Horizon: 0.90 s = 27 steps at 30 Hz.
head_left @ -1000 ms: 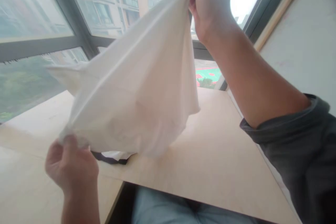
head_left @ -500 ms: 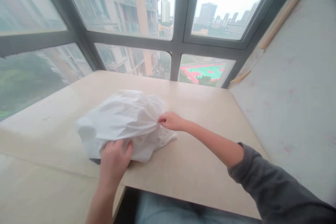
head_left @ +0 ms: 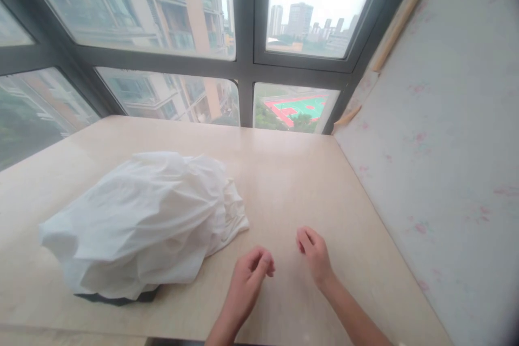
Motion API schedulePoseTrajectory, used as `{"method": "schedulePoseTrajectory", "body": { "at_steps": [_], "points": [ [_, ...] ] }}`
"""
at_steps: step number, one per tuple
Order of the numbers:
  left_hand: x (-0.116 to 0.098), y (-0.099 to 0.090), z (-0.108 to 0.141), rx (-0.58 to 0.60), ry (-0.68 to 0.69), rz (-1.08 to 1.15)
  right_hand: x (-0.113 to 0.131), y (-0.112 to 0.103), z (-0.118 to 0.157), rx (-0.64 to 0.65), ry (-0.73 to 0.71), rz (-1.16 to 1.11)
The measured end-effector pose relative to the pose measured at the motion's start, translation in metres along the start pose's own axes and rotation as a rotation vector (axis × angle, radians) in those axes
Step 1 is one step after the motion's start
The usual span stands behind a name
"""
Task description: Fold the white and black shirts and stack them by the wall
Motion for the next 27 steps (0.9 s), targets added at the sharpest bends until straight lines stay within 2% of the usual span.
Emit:
{"method": "schedulePoseTrajectory", "body": {
  "at_steps": [2,4,7,12,15,22,24,27],
  "points": [
    [-0.012,0.027,-0.013,0.139,0.014,-0.008,-0.009,-0.008,0.013,-0.053,-0.016,-0.001],
    [-0.021,0.045,-0.024,0.180,0.041,-0.036,-0.014,-0.016,0.019,-0.049,-0.049,-0.003],
    [-0.020,0.062,-0.039,0.161,0.080,-0.082,-0.018,-0.024,0.018,-0.036,-0.102,-0.013],
    [0.006,0.081,-0.054,0.120,0.108,-0.179,-0.026,-0.022,0.010,-0.132,-0.159,0.025],
    [0.016,0.086,-0.055,0.082,0.123,-0.232,-0.030,-0.016,0.007,-0.129,-0.172,0.070],
    [0.018,0.085,-0.053,0.045,0.149,-0.288,-0.030,-0.013,0.004,-0.081,-0.174,0.124],
    [0.020,0.082,-0.052,-0.007,0.166,-0.279,-0.028,-0.014,0.004,-0.081,-0.190,0.137],
    [0.022,0.076,-0.052,-0.144,0.148,-0.219,-0.024,-0.012,0.004,-0.049,-0.236,0.176]
  ]
}}
Point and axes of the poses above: each hand's wrist, its own z-axis away from the middle knuckle, its own y-axis out of the palm, x = y × z, the point moved 2 cm from there along -z, towards the middle knuckle, and after that the axes turned 4 degrees about -y, right-handed, at the moved point
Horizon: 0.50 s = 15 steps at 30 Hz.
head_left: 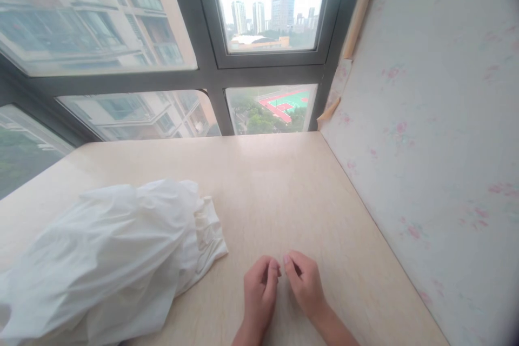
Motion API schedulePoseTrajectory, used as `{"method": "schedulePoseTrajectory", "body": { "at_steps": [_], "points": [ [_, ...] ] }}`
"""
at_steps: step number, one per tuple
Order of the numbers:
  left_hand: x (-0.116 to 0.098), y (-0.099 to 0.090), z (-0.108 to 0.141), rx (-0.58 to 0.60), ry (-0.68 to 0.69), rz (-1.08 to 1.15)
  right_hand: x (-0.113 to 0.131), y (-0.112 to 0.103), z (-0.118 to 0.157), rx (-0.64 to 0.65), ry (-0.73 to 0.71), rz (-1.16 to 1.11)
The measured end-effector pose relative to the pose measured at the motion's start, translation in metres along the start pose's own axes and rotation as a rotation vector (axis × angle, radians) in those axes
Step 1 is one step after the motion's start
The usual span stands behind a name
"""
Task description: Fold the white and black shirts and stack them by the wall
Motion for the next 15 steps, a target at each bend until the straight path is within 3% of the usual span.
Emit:
{"method": "schedulePoseTrajectory", "body": {
  "at_steps": [9,15],
  "points": [
    [-0.0055,0.0007,-0.0022,0.034,0.002,-0.086,0.0070,0.0029,0.0013,0.039,-0.141,0.081],
    [-0.0041,0.0004,-0.0018,0.043,-0.017,-0.090,0.0079,0.0016,0.0004,0.058,-0.088,0.066]
  ]
}}
Point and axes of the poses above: each hand's wrist, its own z-axis away from the middle knuckle, its own y-axis out of the palm, x = y × z, the point moved 2 cm from there along -z, towards the middle knuckle, and after that the axes turned 4 degrees about -y, right-handed, at the moved point
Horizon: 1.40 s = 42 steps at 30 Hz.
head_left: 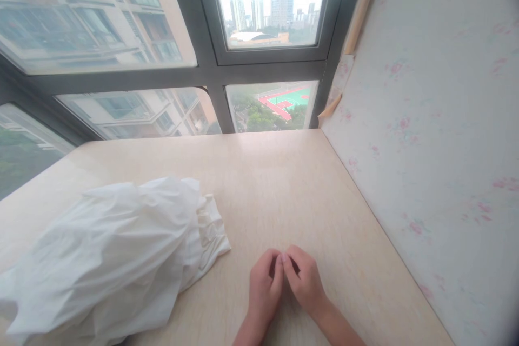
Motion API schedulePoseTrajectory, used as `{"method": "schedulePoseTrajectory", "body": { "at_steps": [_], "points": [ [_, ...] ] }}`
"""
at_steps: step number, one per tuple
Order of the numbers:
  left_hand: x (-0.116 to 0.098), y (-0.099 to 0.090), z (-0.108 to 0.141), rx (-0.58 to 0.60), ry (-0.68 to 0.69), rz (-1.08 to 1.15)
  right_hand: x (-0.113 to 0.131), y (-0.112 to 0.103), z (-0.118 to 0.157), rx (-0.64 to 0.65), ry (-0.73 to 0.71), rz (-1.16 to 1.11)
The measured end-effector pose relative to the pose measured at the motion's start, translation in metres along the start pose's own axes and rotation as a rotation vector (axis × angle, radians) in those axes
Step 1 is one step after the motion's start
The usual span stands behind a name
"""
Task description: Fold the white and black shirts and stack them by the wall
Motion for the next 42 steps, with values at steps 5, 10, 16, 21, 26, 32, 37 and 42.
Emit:
{"method": "schedulePoseTrajectory", "body": {
  "at_steps": [5,10,16,21,26,32,37,42],
  "points": [
    [-0.0025,-0.0006,0.0002,0.012,-0.011,0.012,0.0000,0.0002,0.0001,0.001,0.006,0.018],
    [-0.0036,-0.0008,0.0000,0.026,-0.010,0.009,-0.0007,0.0007,0.0002,0.003,0.006,0.034],
    [-0.0046,-0.0001,0.0015,0.013,0.005,-0.008,-0.0001,-0.0008,0.0002,-0.007,-0.002,0.059],
    [-0.0058,0.0004,0.0041,-0.010,0.009,-0.008,-0.0018,-0.0016,0.0021,-0.002,-0.001,0.055],
    [-0.0047,0.0002,0.0041,-0.013,0.020,-0.007,-0.0040,-0.0009,0.0032,0.003,0.013,0.043],
    [-0.0050,0.0003,0.0050,-0.010,0.032,0.002,-0.0046,-0.0001,0.0027,-0.003,0.023,0.042],
    [-0.0051,0.0006,0.0051,-0.016,0.037,0.000,-0.0059,0.0007,0.0029,0.008,0.031,0.044],
    [-0.0040,0.0004,0.0053,-0.011,0.045,-0.003,-0.0041,0.0004,0.0029,-0.011,0.014,0.047]
  ]
}}
Point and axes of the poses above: each hand's wrist, its own z-axis away from the middle knuckle, its own y-axis out of the palm, x = y × z, the point moved 2 cm from there along -z, towards the middle knuckle, and after that the axes turned 4 degrees about -y, right-handed, at the moved point
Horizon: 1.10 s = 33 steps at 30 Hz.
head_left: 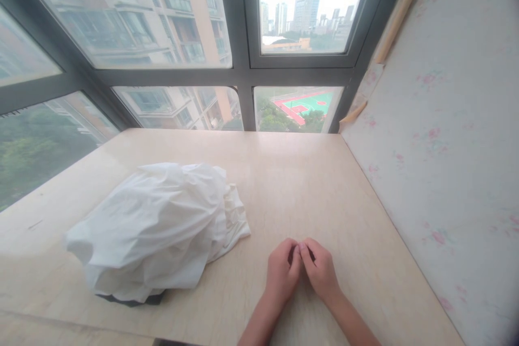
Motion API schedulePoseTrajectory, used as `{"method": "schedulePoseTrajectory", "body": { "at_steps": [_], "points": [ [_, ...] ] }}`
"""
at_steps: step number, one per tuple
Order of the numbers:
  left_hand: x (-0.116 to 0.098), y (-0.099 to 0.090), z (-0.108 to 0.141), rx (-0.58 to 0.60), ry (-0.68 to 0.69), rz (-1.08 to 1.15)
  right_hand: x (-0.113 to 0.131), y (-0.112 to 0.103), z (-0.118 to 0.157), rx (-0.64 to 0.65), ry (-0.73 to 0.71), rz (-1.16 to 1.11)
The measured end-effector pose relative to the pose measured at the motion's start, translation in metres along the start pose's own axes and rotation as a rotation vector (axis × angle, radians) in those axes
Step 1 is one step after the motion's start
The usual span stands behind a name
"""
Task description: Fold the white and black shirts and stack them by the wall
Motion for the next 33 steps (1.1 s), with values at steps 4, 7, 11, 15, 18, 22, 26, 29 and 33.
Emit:
{"method": "schedulePoseTrajectory", "body": {
  "at_steps": [4,7,11,15,18,22,26,29,33],
  "points": [
    [0.0000,0.0013,0.0017,-0.009,0.001,-0.013,-0.0003,-0.0001,0.0001,-0.002,-0.001,0.001],
    [-0.0002,0.0026,0.0028,-0.016,0.003,-0.025,-0.0017,0.0003,0.0004,0.004,0.005,0.000],
    [0.0000,0.0030,0.0029,-0.017,0.008,-0.033,-0.0037,0.0009,0.0007,0.015,0.009,0.001],
    [-0.0003,0.0024,0.0019,-0.010,0.008,-0.044,-0.0039,0.0007,0.0011,0.021,0.013,0.022],
    [-0.0010,0.0020,0.0012,-0.006,0.009,-0.052,-0.0028,0.0001,0.0010,0.021,0.014,0.036],
    [-0.0009,0.0020,0.0010,0.001,0.007,-0.054,-0.0019,0.0001,0.0005,0.020,0.008,0.048],
    [-0.0002,0.0022,0.0012,0.000,0.005,-0.053,-0.0034,0.0010,0.0006,0.022,0.005,0.054],
    [-0.0002,0.0022,0.0013,-0.003,0.002,-0.052,-0.0043,0.0016,0.0007,0.025,0.006,0.054],
    [-0.0011,0.0021,0.0014,-0.005,0.004,-0.047,-0.0033,0.0012,0.0006,0.015,0.003,0.054]
  ]
}}
Point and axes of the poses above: each hand's wrist, its own z-axis away from the middle knuckle, its own y-axis out of the palm, x = y × z, the point moved 2 cm from there along -z, towards the middle knuckle, and after that the axes turned 4 degrees about -y, right-handed, at the moved point
